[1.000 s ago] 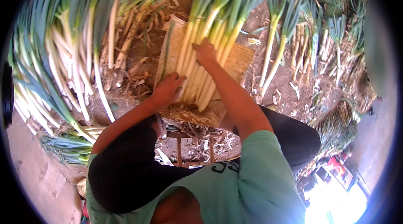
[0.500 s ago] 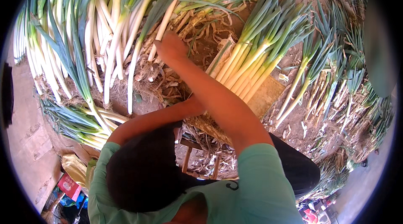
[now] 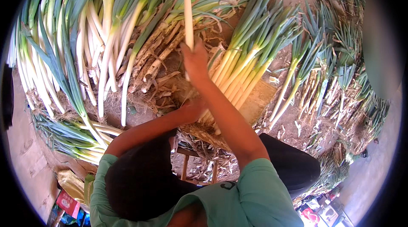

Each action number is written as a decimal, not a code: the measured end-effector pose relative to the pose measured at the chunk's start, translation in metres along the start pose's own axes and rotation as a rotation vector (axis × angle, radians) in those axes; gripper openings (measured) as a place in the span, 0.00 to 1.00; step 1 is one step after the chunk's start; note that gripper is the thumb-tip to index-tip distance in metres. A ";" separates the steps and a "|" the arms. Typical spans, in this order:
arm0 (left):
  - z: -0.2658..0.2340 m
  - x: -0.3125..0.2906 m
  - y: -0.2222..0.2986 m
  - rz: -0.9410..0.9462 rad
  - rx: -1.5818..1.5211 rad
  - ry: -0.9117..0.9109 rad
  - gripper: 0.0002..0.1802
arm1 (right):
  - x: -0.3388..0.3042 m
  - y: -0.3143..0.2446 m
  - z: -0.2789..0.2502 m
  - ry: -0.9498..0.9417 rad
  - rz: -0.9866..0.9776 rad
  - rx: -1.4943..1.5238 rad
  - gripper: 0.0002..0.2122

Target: The person bundles leeks by hand using a blue strap. They pick up several leeks from the floor, align them on a wooden board, and tie the strap around the bundle.

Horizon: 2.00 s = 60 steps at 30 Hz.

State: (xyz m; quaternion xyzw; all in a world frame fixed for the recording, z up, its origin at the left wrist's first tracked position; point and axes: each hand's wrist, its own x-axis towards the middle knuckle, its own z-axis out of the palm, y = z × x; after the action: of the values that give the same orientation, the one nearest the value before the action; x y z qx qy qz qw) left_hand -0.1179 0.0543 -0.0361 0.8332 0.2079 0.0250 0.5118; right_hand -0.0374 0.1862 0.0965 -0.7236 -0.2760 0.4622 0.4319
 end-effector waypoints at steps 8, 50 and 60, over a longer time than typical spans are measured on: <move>-0.031 -0.007 0.021 0.048 0.222 -0.004 0.21 | -0.128 -0.082 -0.125 0.121 -0.085 -0.103 0.18; -0.032 -0.005 0.038 0.098 0.322 -0.183 0.30 | -0.030 0.142 -0.153 0.165 0.492 -0.273 0.15; -0.029 -0.001 0.038 0.132 0.409 -0.177 0.30 | -0.015 0.135 -0.185 0.056 0.456 -0.434 0.23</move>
State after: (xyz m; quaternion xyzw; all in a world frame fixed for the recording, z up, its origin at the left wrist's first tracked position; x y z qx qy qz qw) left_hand -0.1138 0.0632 0.0107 0.9304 0.1079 -0.0573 0.3456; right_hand 0.1237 0.0414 0.0211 -0.8545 -0.1867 0.4575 0.1601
